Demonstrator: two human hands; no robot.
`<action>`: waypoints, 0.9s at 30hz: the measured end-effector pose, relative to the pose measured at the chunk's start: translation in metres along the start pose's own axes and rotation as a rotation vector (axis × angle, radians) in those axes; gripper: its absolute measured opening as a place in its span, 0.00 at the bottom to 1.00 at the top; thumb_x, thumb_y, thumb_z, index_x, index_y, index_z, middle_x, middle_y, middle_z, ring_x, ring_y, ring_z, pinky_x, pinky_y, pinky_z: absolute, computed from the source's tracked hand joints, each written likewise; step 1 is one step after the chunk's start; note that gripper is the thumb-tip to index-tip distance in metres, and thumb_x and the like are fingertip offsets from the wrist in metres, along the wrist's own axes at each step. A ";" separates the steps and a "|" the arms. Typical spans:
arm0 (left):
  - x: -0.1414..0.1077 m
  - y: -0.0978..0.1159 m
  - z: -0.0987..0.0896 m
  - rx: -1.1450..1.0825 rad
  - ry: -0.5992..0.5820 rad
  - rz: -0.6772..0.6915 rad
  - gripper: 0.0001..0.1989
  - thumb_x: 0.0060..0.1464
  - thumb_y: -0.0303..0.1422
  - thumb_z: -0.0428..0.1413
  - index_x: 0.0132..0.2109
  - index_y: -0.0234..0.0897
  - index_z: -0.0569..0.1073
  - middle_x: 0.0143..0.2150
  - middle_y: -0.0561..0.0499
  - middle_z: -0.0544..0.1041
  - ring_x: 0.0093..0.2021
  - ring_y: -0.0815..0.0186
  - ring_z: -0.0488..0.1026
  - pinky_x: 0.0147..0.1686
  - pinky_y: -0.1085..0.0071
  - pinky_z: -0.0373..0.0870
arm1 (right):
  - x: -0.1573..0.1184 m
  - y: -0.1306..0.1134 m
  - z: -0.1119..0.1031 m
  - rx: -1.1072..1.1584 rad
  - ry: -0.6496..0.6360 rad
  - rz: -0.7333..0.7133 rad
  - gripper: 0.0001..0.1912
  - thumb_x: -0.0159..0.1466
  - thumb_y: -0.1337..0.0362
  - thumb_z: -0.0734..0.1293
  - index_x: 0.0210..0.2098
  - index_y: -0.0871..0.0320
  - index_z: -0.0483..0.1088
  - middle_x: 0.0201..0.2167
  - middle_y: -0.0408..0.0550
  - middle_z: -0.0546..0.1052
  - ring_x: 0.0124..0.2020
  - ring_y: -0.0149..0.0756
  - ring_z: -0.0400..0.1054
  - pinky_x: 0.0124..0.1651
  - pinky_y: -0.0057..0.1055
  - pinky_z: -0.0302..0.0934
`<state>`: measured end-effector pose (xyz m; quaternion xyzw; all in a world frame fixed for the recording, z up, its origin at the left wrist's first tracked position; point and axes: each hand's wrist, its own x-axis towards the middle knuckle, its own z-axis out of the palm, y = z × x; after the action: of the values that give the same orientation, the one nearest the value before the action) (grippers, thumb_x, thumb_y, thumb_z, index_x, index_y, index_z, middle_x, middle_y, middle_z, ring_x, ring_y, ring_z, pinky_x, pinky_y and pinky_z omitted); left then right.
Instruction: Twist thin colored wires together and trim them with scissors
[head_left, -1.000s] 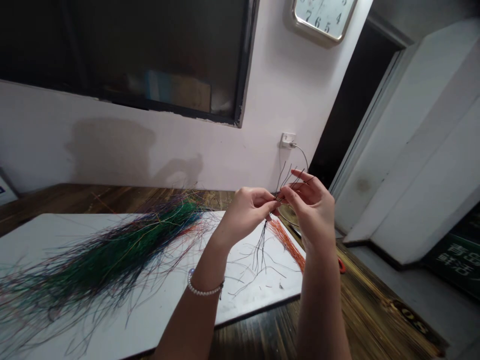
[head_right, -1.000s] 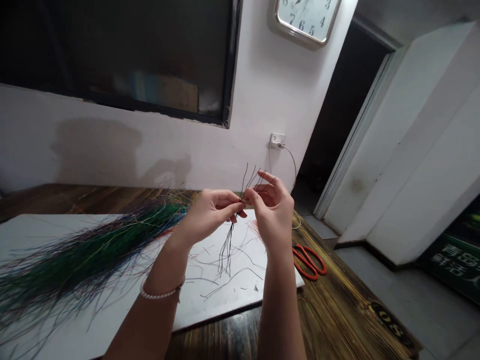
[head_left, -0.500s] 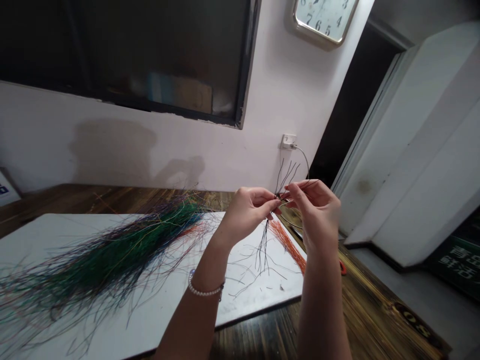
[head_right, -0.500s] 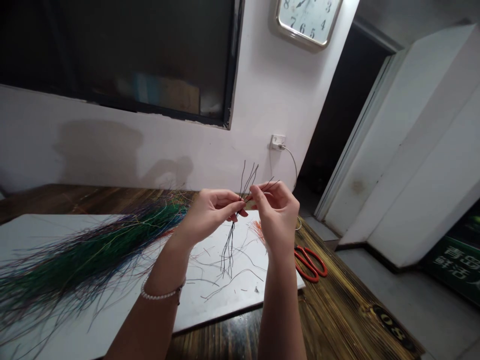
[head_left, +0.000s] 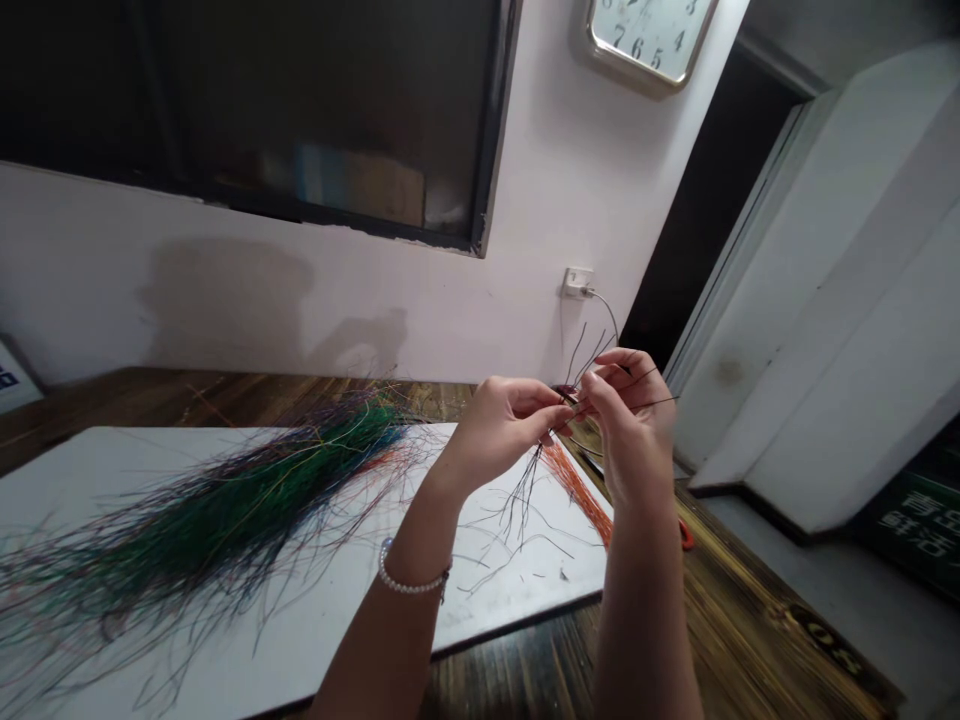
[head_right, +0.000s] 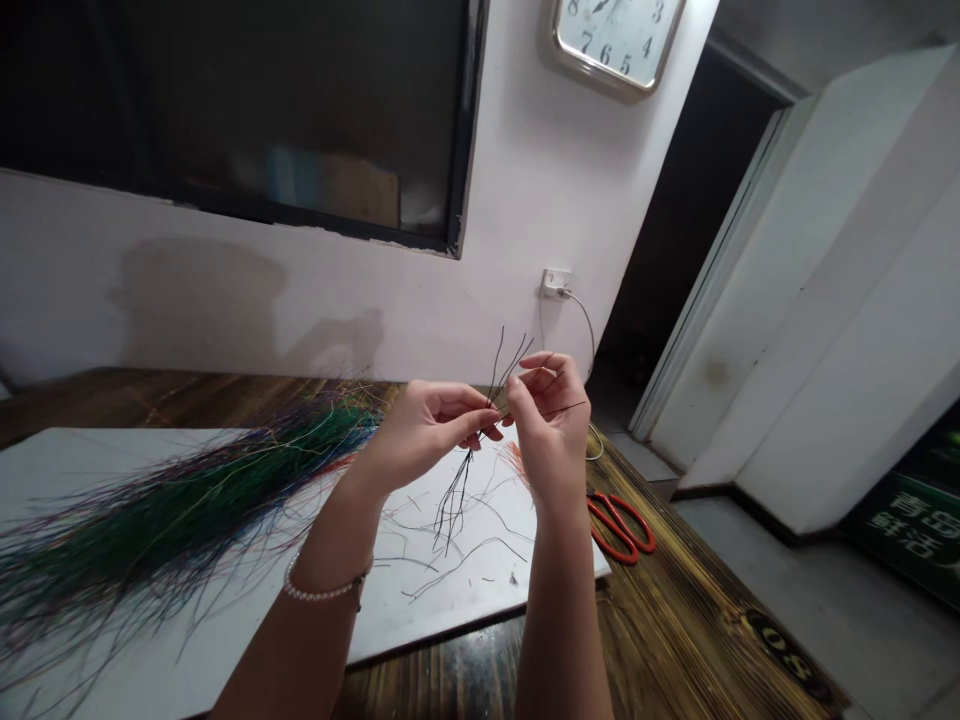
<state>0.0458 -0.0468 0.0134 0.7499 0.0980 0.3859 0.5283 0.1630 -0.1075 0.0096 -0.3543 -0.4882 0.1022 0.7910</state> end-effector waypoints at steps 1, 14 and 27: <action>0.000 0.001 0.000 0.005 -0.004 0.000 0.05 0.52 0.30 0.58 0.32 0.30 0.76 0.27 0.48 0.77 0.26 0.71 0.72 0.26 0.75 0.67 | 0.000 0.000 0.000 0.020 0.003 -0.001 0.07 0.56 0.68 0.68 0.34 0.56 0.66 0.22 0.36 0.64 0.21 0.23 0.59 0.24 0.21 0.57; -0.003 0.009 -0.005 0.074 -0.041 0.015 0.13 0.53 0.33 0.57 0.24 0.31 0.74 0.19 0.54 0.68 0.18 0.77 0.52 0.18 0.75 0.46 | -0.001 -0.004 -0.001 -0.042 -0.072 0.180 0.12 0.54 0.56 0.72 0.25 0.60 0.72 0.16 0.38 0.66 0.15 0.20 0.52 0.16 0.20 0.46; -0.002 0.005 -0.014 0.118 -0.024 -0.031 0.14 0.52 0.39 0.58 0.31 0.31 0.78 0.22 0.52 0.69 0.20 0.74 0.54 0.20 0.73 0.47 | 0.000 -0.004 -0.007 0.088 -0.047 0.069 0.05 0.56 0.63 0.72 0.30 0.57 0.74 0.22 0.40 0.71 0.24 0.23 0.66 0.28 0.21 0.63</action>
<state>0.0335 -0.0400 0.0185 0.7826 0.1261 0.3624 0.4903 0.1679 -0.1133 0.0102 -0.3335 -0.4889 0.1592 0.7902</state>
